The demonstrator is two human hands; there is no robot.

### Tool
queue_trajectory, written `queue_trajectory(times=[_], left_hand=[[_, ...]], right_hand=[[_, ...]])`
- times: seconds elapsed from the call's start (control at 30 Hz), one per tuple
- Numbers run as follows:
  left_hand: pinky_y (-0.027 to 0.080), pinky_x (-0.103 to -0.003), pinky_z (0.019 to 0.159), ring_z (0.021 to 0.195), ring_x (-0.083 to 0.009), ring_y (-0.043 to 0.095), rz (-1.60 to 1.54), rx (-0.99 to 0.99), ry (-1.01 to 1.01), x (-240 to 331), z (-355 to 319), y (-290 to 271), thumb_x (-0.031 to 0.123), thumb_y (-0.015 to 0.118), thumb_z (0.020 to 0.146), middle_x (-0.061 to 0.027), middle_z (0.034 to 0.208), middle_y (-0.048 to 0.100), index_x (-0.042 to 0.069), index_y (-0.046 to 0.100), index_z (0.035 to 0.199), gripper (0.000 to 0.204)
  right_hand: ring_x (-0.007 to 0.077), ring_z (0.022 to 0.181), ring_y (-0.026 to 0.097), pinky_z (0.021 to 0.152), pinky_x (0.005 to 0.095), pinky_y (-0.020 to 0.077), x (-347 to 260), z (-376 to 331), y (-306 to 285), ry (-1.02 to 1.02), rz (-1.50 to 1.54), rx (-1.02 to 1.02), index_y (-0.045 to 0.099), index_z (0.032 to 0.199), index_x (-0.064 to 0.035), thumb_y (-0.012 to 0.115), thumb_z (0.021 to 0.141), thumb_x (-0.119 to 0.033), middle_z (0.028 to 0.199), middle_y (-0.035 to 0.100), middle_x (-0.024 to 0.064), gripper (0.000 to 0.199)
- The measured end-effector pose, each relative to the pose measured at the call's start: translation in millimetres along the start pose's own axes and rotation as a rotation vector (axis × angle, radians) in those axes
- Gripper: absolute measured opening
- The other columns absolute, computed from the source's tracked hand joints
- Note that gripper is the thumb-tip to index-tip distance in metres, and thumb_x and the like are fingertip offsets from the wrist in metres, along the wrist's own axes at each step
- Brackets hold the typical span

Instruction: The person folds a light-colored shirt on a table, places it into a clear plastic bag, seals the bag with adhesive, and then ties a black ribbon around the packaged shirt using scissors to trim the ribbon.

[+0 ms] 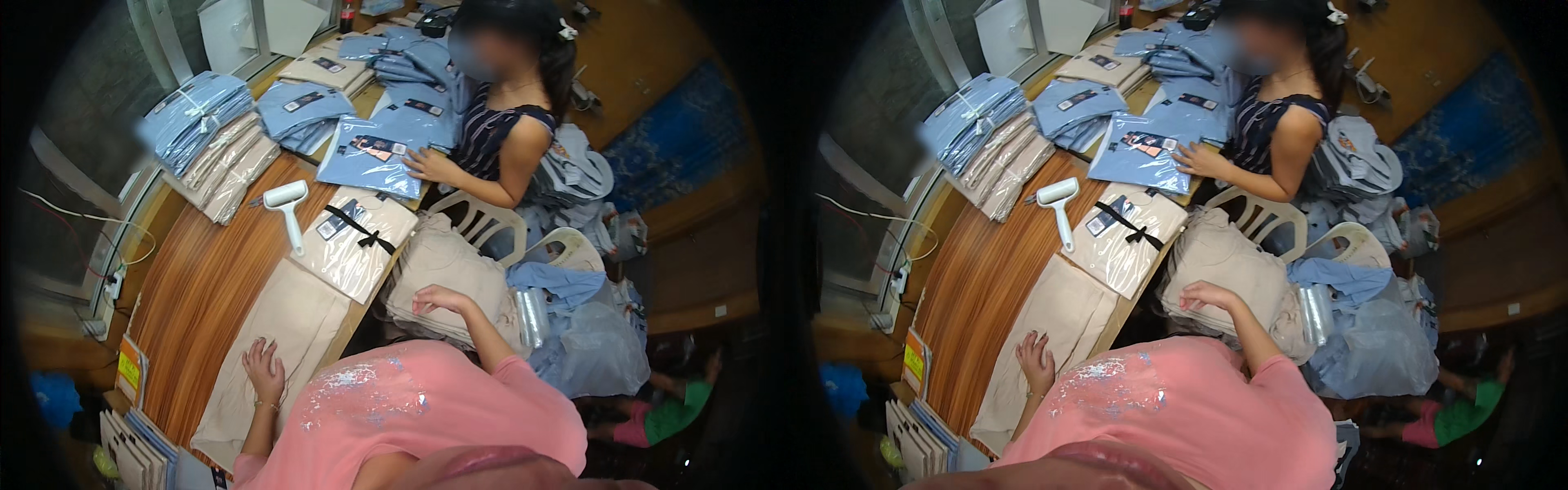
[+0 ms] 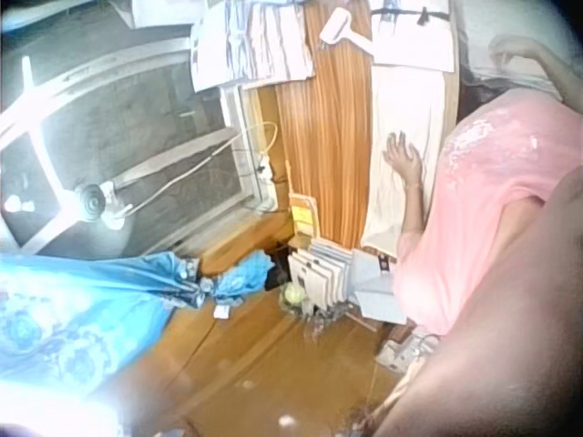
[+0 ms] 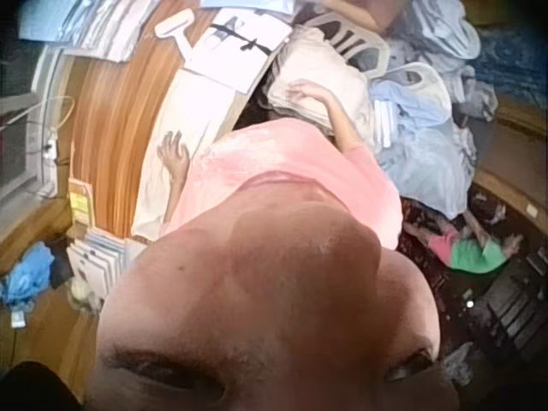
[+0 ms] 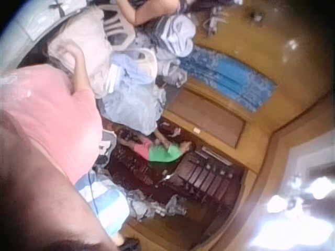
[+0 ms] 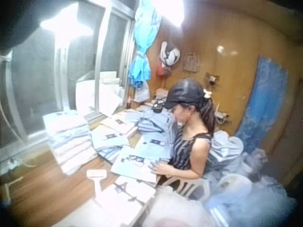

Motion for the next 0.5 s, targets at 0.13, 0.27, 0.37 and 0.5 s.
queue_trajectory(times=[0.13,0.27,0.37,0.5], left_hand=[[0.016,-0.051,0.105,0.124,-0.0277,0.037,0.013,-0.023,-0.018,6.8,-0.6,5.2,0.012,0.055,0.076,-0.0108,0.125,0.048,0.01,0.059,0.108,0.032],[0.016,-0.051,0.105,0.124,-0.0288,0.036,0.078,-0.063,-0.035,6.3,-0.1,9.8,0.011,0.054,0.076,-0.0125,0.126,0.046,0.009,0.058,0.107,0.031],[0.015,-0.053,0.104,0.124,-0.0302,0.035,0.088,-0.081,-0.034,10.3,4.6,12.2,0.01,0.052,0.076,-0.0136,0.126,0.045,0.009,0.056,0.108,0.032],[0.016,-0.054,0.104,0.124,-0.0316,0.035,0.119,-0.095,-0.043,12.5,6.1,13.2,0.009,0.051,0.075,-0.0149,0.126,0.044,0.008,0.054,0.108,0.033]], right_hand=[[0.0163,0.083,0.062,0.071,0.0273,0.0485,-68.0,12.2,38.7,0.05,0.053,-0.563,0.062,0.095,-0.0027,0.048,0.091,-0.038,0.088,0.064,0.0086,0.039],[0.0167,0.086,0.061,0.073,0.0284,0.0484,-125.0,43.5,88.5,-0.132,-0.015,-0.652,0.057,0.109,-0.0038,0.049,0.092,-0.033,0.095,0.062,0.007,0.035],[0.0184,0.083,0.061,0.074,0.03,0.048,-133.5,83.9,106.8,-0.486,-0.159,-0.375,0.056,0.108,-0.0017,0.054,0.09,-0.028,0.093,0.062,0.0083,0.032],[0.022,0.081,0.061,0.073,0.0321,0.0475,-137.5,96.2,104.0,-0.578,-0.432,-0.24,0.058,0.102,0.0016,0.057,0.085,-0.022,0.088,0.062,0.0128,0.029]])
Point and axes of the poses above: each hand's wrist, its own z-axis towards the middle knuckle, its own y-axis out of the palm, x = y × z, the point moved 5 cm from there along z, towards the middle knuckle
